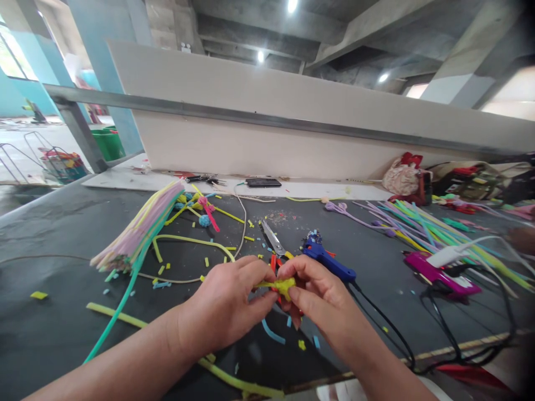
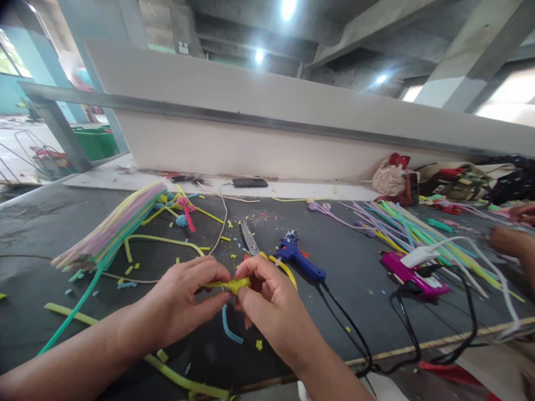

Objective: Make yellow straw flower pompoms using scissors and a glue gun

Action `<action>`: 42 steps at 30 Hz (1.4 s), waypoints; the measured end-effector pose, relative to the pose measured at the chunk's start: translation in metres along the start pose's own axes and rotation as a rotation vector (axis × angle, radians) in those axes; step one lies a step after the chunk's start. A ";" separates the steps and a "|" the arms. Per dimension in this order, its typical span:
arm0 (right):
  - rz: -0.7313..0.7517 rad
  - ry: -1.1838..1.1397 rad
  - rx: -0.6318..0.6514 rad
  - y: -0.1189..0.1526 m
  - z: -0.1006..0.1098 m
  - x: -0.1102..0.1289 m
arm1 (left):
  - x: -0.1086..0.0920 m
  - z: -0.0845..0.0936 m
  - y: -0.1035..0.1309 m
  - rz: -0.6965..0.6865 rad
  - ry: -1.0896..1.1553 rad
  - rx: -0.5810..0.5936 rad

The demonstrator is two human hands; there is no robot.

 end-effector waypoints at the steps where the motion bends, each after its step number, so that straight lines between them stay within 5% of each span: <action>1: -0.005 -0.018 -0.001 0.000 0.000 0.000 | -0.001 0.000 0.000 -0.013 -0.016 0.002; 22: -0.113 -0.013 0.020 -0.006 -0.005 -0.020 | -0.012 -0.003 0.002 -0.132 -0.201 -0.034; 42: -0.157 -0.068 0.027 -0.008 -0.004 -0.020 | -0.005 -0.008 0.001 -0.023 -0.073 -0.010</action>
Point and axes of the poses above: each hand's wrist, its own y-axis away from the middle knuckle, its own z-axis out of the back of the hand, x = y × z, the point moved 7 cm from there along -y, towards the middle knuckle, and after that the axes turned 6 degrees about y, right-handed, at the moved point
